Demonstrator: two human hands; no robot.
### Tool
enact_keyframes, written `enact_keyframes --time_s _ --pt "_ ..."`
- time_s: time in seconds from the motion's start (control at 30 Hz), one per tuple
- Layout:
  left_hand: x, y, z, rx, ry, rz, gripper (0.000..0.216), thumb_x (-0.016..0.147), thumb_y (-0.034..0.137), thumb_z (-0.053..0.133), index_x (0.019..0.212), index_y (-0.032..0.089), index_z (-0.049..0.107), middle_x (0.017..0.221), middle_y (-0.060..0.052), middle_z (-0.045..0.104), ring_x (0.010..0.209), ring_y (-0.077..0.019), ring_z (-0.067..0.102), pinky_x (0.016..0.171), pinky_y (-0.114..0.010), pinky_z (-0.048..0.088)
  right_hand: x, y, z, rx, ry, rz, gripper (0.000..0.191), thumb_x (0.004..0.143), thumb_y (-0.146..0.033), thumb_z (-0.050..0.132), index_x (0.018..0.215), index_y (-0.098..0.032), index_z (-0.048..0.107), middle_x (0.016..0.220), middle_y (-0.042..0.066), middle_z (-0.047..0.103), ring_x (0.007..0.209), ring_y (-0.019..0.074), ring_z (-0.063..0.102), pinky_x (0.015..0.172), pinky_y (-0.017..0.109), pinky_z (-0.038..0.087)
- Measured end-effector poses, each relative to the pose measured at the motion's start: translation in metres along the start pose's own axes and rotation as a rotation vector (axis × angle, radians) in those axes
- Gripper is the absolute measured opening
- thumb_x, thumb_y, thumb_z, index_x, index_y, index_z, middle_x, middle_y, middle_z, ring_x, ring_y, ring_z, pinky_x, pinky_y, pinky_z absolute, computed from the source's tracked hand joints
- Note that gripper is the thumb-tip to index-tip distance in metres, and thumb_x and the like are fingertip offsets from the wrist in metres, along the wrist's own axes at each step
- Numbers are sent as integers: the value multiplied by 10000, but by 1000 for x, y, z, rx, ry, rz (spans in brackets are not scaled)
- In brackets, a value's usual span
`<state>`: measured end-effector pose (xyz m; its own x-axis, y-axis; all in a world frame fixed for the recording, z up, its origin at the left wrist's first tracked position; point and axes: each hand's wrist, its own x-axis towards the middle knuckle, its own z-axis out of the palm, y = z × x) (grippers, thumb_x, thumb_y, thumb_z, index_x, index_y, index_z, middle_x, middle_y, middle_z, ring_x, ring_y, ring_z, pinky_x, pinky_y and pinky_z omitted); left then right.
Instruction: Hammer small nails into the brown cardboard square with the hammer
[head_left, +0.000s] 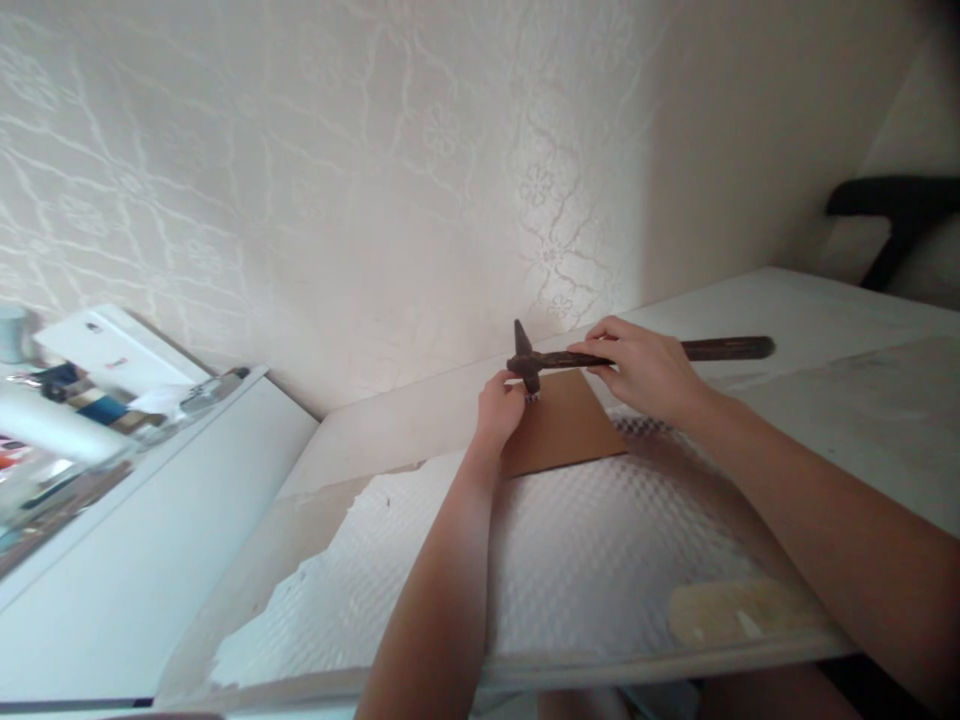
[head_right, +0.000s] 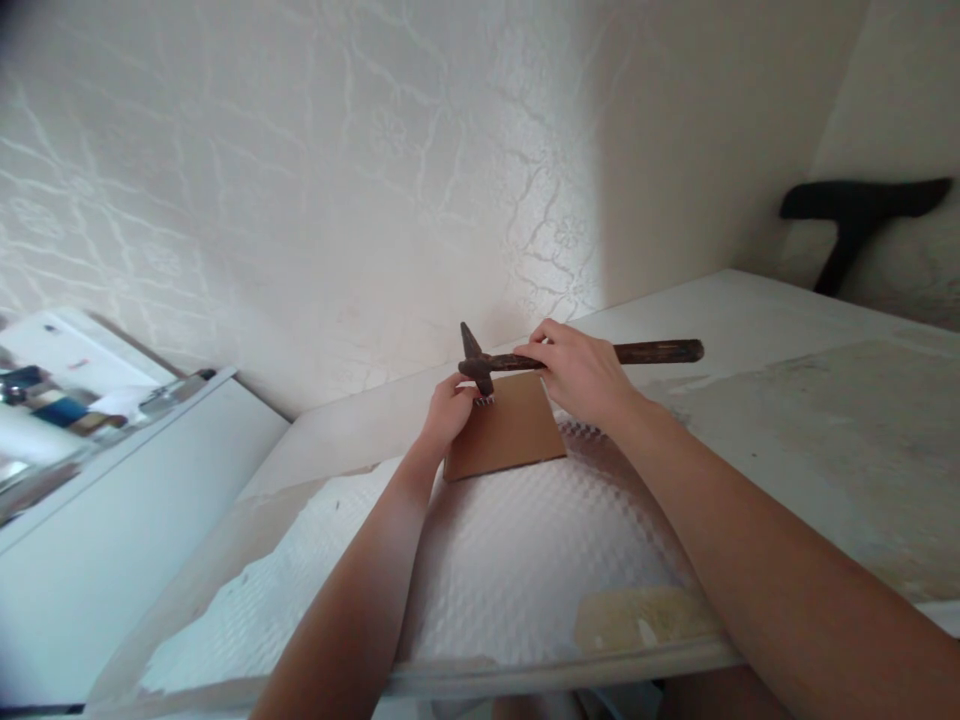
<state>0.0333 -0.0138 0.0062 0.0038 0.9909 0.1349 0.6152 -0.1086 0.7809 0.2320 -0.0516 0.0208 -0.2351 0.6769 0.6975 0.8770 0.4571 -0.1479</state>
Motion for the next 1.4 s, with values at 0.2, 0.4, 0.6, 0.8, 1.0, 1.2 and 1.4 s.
enact_keyframes --time_s 0.2,0.4,0.6,0.8,1.0,1.2,1.4 --pt "1 -1 0 -28 -19 -32 351 737 198 513 1056 166 656 884 -67 730 859 -195 653 825 -294 463 0 1 2 4 51 30 332 835 -154 512 1085 -284 686 1035 33 633 876 172 597 600 261 407" --pt "1 -2 0 29 6 9 322 752 190 477 1007 151 671 945 -97 720 908 -216 642 824 -316 461 0 0 2 10 -11 -13 342 837 -145 495 1080 -288 689 1003 27 640 840 164 595 579 257 401" --pt "0 -1 0 -37 -19 -25 355 734 198 497 1050 161 655 874 -70 726 878 -197 648 841 -302 459 0 0 0 15 61 20 336 828 -147 519 1086 -282 686 1032 38 638 865 174 601 598 269 420" --pt "1 -2 0 -9 -1 -8 334 734 205 497 1017 165 670 912 -71 722 902 -204 640 845 -304 457 -1 1 2 12 -3 1 350 818 -131 528 1086 -288 690 1012 33 641 859 175 604 604 270 425" --pt "2 -3 1 -36 -14 -5 337 719 200 525 1023 155 663 900 -77 720 878 -201 641 825 -301 460 0 4 2 9 22 23 344 820 -147 536 1090 -299 685 1033 30 636 865 172 603 593 264 419" --pt "1 0 1 -10 -5 -12 341 715 191 521 1022 159 667 906 -69 720 885 -198 636 830 -294 456 -1 3 4 20 35 30 326 823 -154 531 1073 -290 690 1018 28 635 857 173 603 615 270 429" --pt "1 -1 1 -23 -6 -1 329 727 184 494 1003 163 670 885 -68 722 868 -200 642 823 -302 459 -1 4 4 20 21 2 329 830 -167 515 1070 -303 695 1007 26 641 847 170 602 597 264 425"
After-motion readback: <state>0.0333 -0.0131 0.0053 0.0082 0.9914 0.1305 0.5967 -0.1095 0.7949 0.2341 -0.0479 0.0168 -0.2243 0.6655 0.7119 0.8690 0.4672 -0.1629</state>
